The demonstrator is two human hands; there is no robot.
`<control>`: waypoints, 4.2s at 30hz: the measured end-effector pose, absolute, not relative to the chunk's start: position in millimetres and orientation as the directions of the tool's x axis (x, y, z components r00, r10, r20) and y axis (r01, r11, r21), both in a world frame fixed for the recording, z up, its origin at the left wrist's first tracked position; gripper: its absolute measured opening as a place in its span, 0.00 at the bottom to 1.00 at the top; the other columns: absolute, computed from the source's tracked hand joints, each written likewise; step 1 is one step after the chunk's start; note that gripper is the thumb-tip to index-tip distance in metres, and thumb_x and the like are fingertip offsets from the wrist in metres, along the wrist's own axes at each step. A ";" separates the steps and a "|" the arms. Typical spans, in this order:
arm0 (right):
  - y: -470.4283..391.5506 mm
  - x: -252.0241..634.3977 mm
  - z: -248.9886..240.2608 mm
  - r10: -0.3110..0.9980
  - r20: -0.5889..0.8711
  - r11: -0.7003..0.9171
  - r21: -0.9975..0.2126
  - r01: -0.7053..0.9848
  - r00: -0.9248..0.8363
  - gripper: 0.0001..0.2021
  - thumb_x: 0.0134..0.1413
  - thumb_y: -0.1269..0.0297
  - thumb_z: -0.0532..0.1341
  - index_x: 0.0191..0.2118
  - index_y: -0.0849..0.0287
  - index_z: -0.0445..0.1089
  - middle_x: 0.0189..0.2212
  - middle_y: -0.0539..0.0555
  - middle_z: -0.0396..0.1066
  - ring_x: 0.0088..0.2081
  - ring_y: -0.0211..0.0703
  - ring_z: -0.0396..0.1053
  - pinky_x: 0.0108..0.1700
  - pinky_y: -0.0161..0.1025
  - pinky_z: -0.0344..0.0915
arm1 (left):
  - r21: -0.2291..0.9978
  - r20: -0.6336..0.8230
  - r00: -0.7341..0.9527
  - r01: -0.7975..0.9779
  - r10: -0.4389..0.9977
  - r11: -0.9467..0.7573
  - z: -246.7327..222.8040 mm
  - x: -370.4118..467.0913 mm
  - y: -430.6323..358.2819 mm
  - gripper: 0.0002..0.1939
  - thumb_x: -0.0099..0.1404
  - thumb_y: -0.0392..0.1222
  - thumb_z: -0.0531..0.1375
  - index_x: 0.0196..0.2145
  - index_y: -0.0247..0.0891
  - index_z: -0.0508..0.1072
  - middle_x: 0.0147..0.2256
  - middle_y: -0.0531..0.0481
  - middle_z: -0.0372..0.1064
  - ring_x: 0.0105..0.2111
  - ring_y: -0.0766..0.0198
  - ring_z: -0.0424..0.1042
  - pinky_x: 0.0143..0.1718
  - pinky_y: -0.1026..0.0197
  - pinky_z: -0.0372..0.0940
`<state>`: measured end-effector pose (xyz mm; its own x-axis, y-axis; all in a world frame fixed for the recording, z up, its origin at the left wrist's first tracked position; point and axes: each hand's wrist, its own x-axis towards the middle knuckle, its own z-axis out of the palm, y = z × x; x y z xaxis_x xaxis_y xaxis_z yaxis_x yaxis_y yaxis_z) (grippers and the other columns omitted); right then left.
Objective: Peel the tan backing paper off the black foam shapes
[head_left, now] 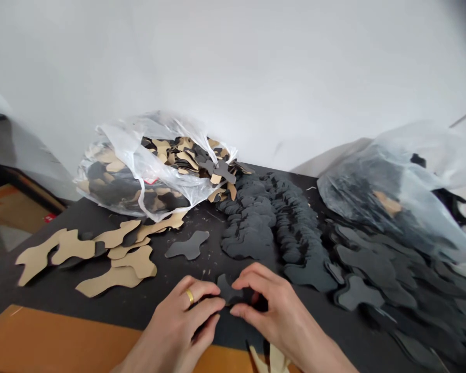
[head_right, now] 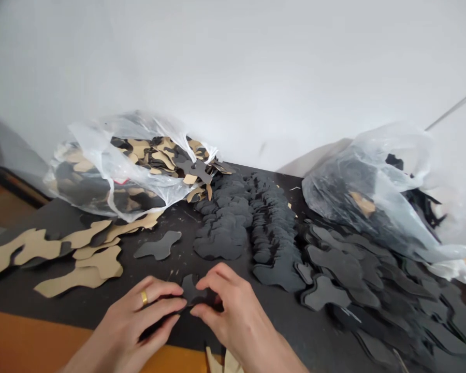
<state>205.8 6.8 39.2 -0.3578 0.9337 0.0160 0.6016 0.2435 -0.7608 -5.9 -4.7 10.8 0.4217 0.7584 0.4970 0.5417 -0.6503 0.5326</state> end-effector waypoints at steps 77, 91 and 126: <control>7.4 202.3 35.4 0.851 0.133 0.492 -0.540 0.683 -0.508 0.11 0.59 0.72 0.58 0.44 0.53 0.74 0.38 0.56 0.71 0.39 0.46 0.73 0.38 0.37 0.76 | 0.348 0.461 0.469 0.685 0.754 -0.639 12.1 -8.8 -3.3 0.14 0.66 0.29 0.51 0.40 0.40 0.75 0.42 0.48 0.76 0.35 0.61 0.72 0.36 0.62 0.73; 7.2 207.7 34.7 0.862 0.063 0.416 -0.654 0.632 -0.503 0.13 0.61 0.73 0.58 0.48 0.54 0.72 0.42 0.55 0.67 0.39 0.42 0.70 0.40 0.40 0.72 | 0.440 0.397 0.482 0.647 0.781 -0.623 14.6 -7.1 -0.2 0.12 0.66 0.30 0.54 0.44 0.40 0.73 0.49 0.51 0.75 0.42 0.58 0.68 0.43 0.57 0.70; 11.9 200.6 36.3 0.708 0.433 0.696 -0.562 0.447 -0.557 0.06 0.63 0.75 0.56 0.38 0.56 0.66 0.51 0.57 0.67 0.57 0.50 0.60 0.58 0.51 0.59 | 0.676 0.157 0.524 0.561 0.837 -0.478 29.1 -21.1 16.8 0.12 0.68 0.32 0.55 0.46 0.45 0.71 0.38 0.52 0.71 0.42 0.59 0.68 0.42 0.61 0.62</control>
<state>200.6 11.9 36.3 -0.5572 0.7083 0.4333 0.4472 0.6957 -0.5621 -21.1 16.8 29.1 0.5238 0.8372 0.1572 0.5606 -0.4777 0.6764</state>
